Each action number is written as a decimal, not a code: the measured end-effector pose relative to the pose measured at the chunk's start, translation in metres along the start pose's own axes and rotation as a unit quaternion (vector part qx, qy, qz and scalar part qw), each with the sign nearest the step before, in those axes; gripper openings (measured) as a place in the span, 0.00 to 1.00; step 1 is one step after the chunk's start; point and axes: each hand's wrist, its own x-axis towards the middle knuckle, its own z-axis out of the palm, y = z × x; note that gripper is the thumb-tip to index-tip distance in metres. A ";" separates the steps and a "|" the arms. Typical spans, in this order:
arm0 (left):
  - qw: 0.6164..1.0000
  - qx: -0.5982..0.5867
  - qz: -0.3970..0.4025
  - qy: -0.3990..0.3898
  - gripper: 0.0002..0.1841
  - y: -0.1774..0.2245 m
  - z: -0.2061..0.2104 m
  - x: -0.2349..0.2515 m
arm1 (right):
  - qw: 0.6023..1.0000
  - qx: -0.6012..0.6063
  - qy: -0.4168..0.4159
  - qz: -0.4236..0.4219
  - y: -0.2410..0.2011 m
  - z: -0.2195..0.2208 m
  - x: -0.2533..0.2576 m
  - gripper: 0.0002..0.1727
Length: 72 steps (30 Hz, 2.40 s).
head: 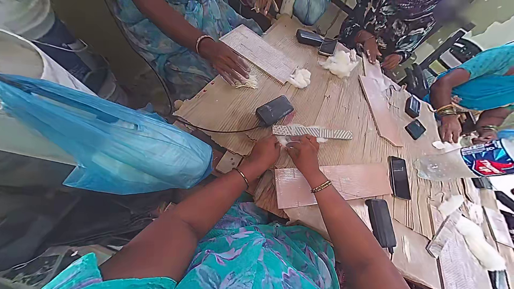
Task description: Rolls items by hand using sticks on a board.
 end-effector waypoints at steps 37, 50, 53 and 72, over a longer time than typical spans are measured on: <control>0.979 -0.176 0.092 0.053 0.16 0.031 -0.017 -0.059 | 0.684 0.598 0.176 0.380 -0.069 -0.147 -0.089 0.13; 0.902 -0.397 0.109 -0.128 0.01 0.100 -0.015 -0.158 | 0.666 0.603 0.244 0.364 -0.125 -0.135 -0.145 0.08; 0.914 -0.371 0.099 -0.133 0.02 0.104 -0.013 -0.166 | 0.659 0.598 0.267 0.370 -0.117 -0.143 -0.157 0.07; 0.938 -0.289 0.064 -0.183 0.04 0.121 0.008 -0.170 | 0.753 0.532 0.194 0.333 -0.090 -0.146 -0.192 0.03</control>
